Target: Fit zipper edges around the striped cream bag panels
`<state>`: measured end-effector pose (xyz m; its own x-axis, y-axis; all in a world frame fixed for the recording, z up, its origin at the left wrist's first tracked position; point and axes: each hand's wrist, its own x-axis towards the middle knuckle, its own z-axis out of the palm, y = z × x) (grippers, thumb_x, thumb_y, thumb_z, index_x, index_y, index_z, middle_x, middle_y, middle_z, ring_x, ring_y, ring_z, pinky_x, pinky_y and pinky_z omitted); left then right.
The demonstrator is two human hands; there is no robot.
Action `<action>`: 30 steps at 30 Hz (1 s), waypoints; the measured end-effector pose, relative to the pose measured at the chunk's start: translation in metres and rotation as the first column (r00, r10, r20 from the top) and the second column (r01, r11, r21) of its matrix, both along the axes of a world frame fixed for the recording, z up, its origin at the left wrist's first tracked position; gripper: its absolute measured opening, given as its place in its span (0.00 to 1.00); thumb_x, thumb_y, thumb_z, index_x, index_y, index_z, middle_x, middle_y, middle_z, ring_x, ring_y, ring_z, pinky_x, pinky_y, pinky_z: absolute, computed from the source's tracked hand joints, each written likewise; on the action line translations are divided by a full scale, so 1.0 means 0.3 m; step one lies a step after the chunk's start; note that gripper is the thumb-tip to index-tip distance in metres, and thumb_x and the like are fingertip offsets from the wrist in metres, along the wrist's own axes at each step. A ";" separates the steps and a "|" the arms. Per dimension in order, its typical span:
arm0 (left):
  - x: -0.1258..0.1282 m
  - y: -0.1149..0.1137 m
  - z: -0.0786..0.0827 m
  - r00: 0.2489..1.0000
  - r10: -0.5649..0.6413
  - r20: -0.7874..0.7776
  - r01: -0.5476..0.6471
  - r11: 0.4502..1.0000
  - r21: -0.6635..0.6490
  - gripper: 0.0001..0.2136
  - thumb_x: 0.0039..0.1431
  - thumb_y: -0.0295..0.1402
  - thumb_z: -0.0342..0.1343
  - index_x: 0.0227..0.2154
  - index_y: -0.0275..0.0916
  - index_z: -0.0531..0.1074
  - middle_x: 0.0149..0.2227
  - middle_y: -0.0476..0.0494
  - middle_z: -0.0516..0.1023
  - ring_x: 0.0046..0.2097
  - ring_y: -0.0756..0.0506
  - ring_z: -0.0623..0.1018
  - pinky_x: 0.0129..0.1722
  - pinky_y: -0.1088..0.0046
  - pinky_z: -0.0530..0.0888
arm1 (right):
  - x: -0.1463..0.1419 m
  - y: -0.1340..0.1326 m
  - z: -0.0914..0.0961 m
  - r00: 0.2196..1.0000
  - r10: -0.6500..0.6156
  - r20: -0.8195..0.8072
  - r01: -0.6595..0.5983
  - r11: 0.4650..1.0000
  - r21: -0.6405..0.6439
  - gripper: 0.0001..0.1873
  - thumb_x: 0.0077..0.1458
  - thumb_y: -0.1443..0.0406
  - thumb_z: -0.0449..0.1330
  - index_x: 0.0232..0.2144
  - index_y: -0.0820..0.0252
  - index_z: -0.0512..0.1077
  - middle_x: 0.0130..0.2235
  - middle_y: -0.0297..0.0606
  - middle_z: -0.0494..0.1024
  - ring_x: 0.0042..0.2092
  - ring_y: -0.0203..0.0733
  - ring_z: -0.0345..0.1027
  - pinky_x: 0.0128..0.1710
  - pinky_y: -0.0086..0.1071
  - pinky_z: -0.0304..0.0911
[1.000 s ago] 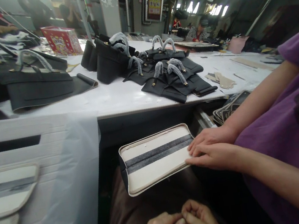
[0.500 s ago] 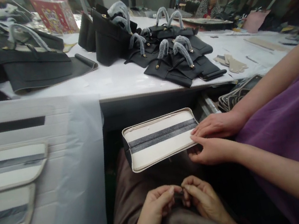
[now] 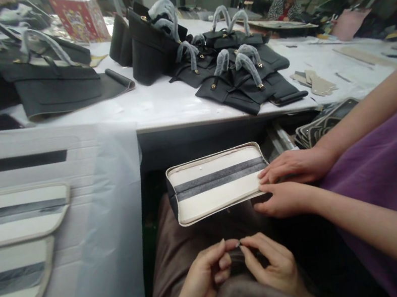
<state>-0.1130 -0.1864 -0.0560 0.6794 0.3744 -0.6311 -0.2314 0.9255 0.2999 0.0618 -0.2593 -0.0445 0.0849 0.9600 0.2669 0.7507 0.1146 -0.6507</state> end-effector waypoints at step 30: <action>-0.011 -0.008 -0.013 0.951 0.177 0.252 -0.062 0.911 -0.408 0.18 0.69 0.35 0.48 0.51 0.22 0.68 0.19 0.56 0.61 0.17 0.57 0.59 0.18 0.82 0.53 | 0.388 0.328 0.082 0.611 0.759 0.224 -0.725 0.651 -0.226 0.27 0.58 0.80 0.34 0.33 0.62 0.72 0.33 0.31 0.76 0.39 0.26 0.74 0.47 0.22 0.63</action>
